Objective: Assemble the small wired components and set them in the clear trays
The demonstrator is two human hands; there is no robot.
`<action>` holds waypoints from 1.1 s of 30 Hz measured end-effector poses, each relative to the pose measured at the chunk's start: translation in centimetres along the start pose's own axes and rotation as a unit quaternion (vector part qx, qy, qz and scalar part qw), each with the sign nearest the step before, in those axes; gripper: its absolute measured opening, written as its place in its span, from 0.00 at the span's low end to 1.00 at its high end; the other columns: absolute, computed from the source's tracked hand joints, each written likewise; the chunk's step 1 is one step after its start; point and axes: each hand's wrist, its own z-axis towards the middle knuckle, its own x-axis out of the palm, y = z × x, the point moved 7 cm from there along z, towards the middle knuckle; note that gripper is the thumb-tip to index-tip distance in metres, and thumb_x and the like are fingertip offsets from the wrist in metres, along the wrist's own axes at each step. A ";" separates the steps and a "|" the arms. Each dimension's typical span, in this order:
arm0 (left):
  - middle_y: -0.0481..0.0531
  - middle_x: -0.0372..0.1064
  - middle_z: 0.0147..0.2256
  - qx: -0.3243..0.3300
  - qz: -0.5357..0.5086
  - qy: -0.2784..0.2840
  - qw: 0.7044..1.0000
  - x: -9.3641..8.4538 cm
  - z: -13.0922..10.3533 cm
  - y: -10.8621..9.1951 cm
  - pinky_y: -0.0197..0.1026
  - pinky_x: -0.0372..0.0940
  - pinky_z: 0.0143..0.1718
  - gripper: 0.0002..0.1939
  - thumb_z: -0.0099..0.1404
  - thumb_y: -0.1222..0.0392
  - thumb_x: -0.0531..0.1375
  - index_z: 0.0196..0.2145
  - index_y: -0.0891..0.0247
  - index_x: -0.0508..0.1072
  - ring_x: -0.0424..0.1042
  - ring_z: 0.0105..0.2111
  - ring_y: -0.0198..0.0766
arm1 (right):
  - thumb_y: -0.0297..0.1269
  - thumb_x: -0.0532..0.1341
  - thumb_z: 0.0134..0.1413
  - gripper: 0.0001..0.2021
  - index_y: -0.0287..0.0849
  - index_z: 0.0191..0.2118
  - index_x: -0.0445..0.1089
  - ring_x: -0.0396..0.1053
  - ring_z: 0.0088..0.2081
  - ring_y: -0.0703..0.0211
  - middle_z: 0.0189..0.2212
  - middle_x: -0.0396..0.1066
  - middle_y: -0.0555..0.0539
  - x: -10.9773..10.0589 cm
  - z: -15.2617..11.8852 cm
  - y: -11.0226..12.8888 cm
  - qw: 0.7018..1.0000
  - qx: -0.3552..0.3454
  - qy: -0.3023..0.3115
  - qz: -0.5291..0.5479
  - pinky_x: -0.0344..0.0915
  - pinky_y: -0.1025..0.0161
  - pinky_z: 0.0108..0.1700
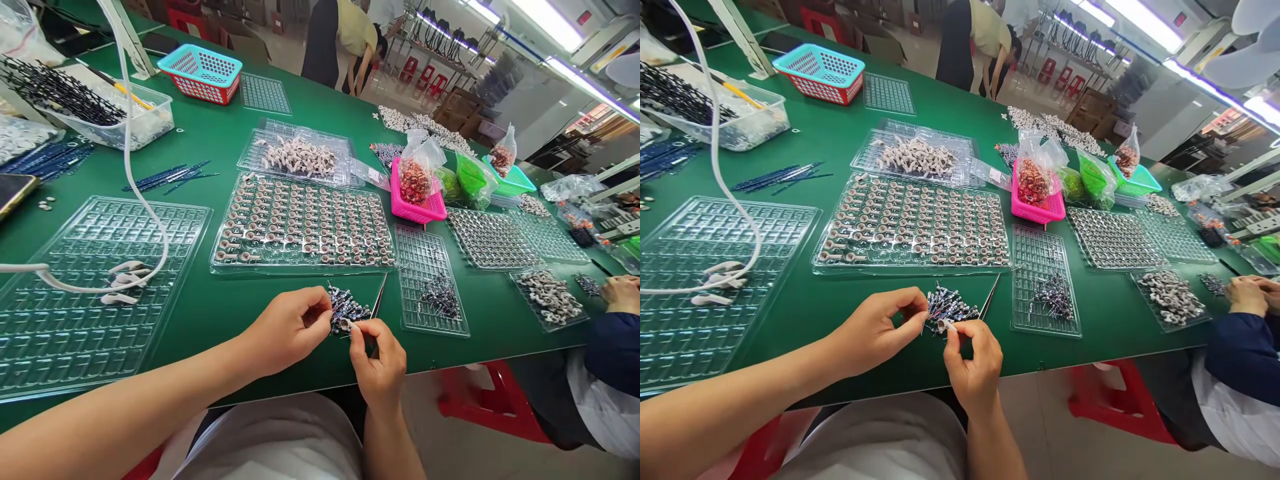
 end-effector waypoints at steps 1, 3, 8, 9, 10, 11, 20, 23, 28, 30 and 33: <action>0.44 0.63 0.25 -0.008 -0.006 -0.001 1.000 -0.2 0.0 0.0 0.37 0.57 0.29 0.09 0.66 0.58 0.54 0.29 0.61 0.66 0.61 0.26 0.34 | 0.28 0.60 0.61 0.03 0.43 0.37 0.69 0.66 0.27 0.67 0.27 0.71 0.53 -0.1 0.0 0.0 1.000 0.001 -0.002 0.000 0.63 0.68 0.31; 0.45 0.65 0.26 -0.033 -0.034 0.020 0.999 -0.1 0.0 0.2 0.37 0.58 0.29 0.12 0.68 0.53 0.54 0.32 0.61 0.68 0.63 0.27 0.35 | 0.28 0.60 0.61 0.04 0.43 0.38 0.69 0.66 0.27 0.66 0.28 0.71 0.53 -0.1 0.1 0.0 1.000 -0.002 -0.004 0.000 0.63 0.68 0.31; 0.50 0.72 0.31 -0.117 -0.166 0.136 0.970 1.9 -0.3 1.0 0.39 0.66 0.32 0.17 0.67 0.46 0.56 0.34 0.64 0.71 0.69 0.29 0.37 | 0.28 0.60 0.61 0.05 0.45 0.41 0.69 0.68 0.28 0.65 0.30 0.72 0.51 0.0 -0.1 0.2 0.999 -0.031 -0.009 0.002 0.65 0.66 0.31; 0.50 0.72 0.31 -0.130 -0.187 0.147 0.963 2.2 -0.3 1.1 0.39 0.67 0.32 0.17 0.66 0.45 0.57 0.33 0.64 0.71 0.69 0.29 0.37 | 0.28 0.60 0.61 0.06 0.45 0.42 0.69 0.68 0.29 0.64 0.31 0.72 0.51 0.0 -0.1 0.3 0.999 -0.040 -0.010 0.005 0.66 0.66 0.32; 0.50 0.72 0.30 -0.140 -0.202 0.153 0.957 2.4 -0.3 1.3 0.39 0.68 0.32 0.17 0.66 0.45 0.58 0.33 0.64 0.71 0.69 0.29 0.36 | 0.28 0.60 0.61 0.06 0.45 0.42 0.69 0.69 0.29 0.64 0.31 0.72 0.51 0.0 -0.1 0.3 0.999 -0.048 -0.011 0.009 0.67 0.66 0.32; 0.50 0.72 0.30 -0.148 -0.212 0.155 0.953 2.5 -0.2 1.4 0.39 0.68 0.31 0.18 0.65 0.45 0.59 0.33 0.65 0.71 0.69 0.28 0.36 | 0.27 0.60 0.61 0.07 0.45 0.43 0.69 0.69 0.30 0.64 0.32 0.73 0.50 0.0 -0.2 0.4 0.998 -0.055 -0.014 0.013 0.67 0.66 0.33; 0.48 0.72 0.27 -0.186 -0.280 0.207 0.919 3.1 -0.3 1.8 0.37 0.66 0.29 0.19 0.61 0.44 0.64 0.31 0.66 0.72 0.69 0.26 0.34 | 0.27 0.61 0.60 0.09 0.45 0.45 0.69 0.71 0.31 0.63 0.32 0.74 0.50 -0.3 -0.3 0.6 0.997 -0.064 -0.031 0.018 0.69 0.65 0.33; 0.47 0.71 0.26 -0.178 -0.291 0.205 0.917 3.1 -0.3 1.7 0.36 0.65 0.29 0.18 0.61 0.45 0.64 0.30 0.65 0.72 0.68 0.25 0.32 | 0.28 0.60 0.60 0.08 0.45 0.45 0.69 0.72 0.30 0.63 0.32 0.74 0.49 -0.4 -0.4 0.3 0.998 -0.049 -0.025 0.024 0.70 0.65 0.32; 0.46 0.71 0.26 -0.156 -0.296 0.191 0.923 3.1 0.0 1.5 0.36 0.63 0.30 0.16 0.61 0.48 0.64 0.30 0.65 0.71 0.66 0.25 0.32 | 0.29 0.59 0.61 0.06 0.45 0.43 0.70 0.73 0.33 0.63 0.34 0.75 0.49 -0.3 -0.6 -0.2 0.999 -0.015 -0.013 0.043 0.70 0.65 0.35; 0.47 0.71 0.27 -0.144 -0.296 0.183 0.926 3.1 0.1 1.3 0.36 0.63 0.31 0.14 0.62 0.50 0.63 0.30 0.65 0.71 0.66 0.26 0.32 | 0.30 0.59 0.61 0.06 0.45 0.42 0.70 0.73 0.33 0.62 0.34 0.75 0.49 -0.4 -0.7 -0.4 0.999 -0.005 -0.012 0.047 0.70 0.65 0.35; 0.46 0.71 0.27 -0.137 -0.290 0.171 0.932 2.9 0.1 1.1 0.37 0.63 0.32 0.11 0.61 0.54 0.63 0.29 0.64 0.70 0.66 0.27 0.33 | 0.31 0.59 0.61 0.05 0.44 0.42 0.70 0.73 0.32 0.63 0.33 0.75 0.49 -0.5 -0.8 -0.7 0.999 0.009 -0.019 0.048 0.70 0.66 0.33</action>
